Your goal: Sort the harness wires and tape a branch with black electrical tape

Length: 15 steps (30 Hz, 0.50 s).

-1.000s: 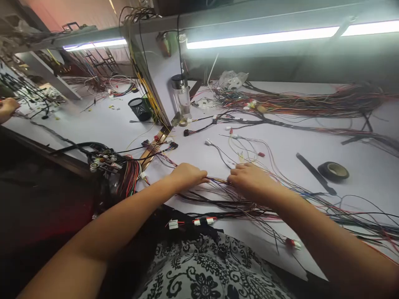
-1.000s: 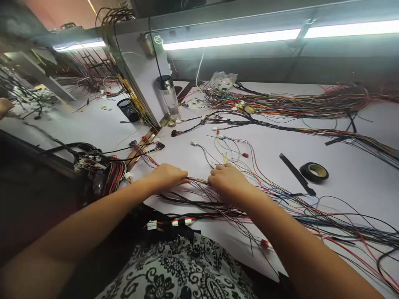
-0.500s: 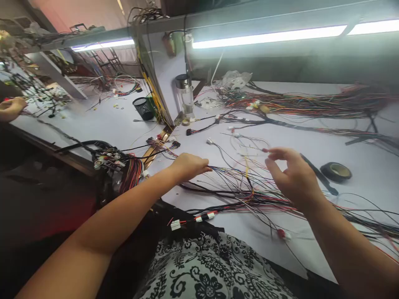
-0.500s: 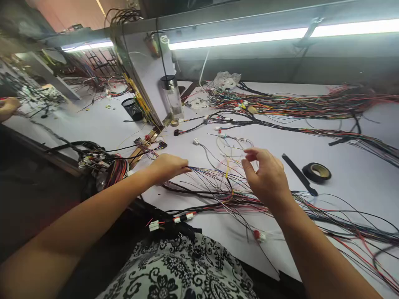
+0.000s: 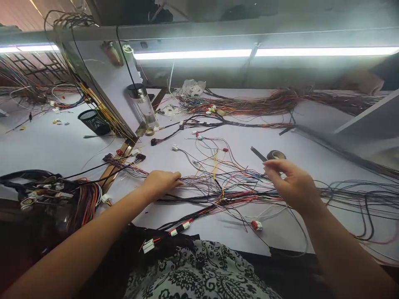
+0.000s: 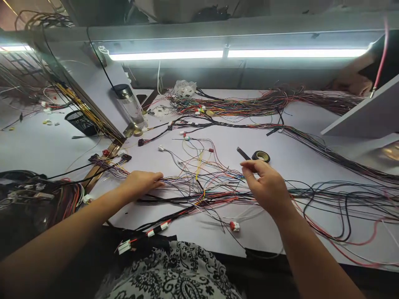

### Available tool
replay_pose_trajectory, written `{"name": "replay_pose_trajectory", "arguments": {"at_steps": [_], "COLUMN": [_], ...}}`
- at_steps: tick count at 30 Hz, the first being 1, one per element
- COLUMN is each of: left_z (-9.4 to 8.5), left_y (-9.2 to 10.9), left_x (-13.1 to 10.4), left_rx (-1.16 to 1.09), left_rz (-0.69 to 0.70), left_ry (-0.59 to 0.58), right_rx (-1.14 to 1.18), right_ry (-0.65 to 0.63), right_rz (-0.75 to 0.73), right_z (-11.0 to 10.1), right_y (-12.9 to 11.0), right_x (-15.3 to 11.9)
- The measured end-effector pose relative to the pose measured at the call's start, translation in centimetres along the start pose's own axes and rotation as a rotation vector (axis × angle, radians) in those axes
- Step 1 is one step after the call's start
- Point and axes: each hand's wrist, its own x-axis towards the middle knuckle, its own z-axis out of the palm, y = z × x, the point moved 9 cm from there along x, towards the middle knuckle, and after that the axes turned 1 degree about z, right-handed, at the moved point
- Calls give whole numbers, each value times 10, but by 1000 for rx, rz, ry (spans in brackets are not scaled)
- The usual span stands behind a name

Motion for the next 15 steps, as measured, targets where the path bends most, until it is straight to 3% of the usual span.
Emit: {"name": "replay_pose_trajectory", "arguments": {"at_steps": [9,13,15], "left_z": [11,13,13], "left_y": [6,4,2], "left_x": [0,-3,-4], "left_rx": [5,-33,-56], "left_rz": [29,22,7], "left_ry": [2,39,52], "right_rx": [-167,-111,-68], "right_ry": [-190,-510,-565], "right_rz": [9,-38,-92], "right_z": [26,70,91], "right_y": [15,-6,-24], "right_x": [-14,-41,-45]}}
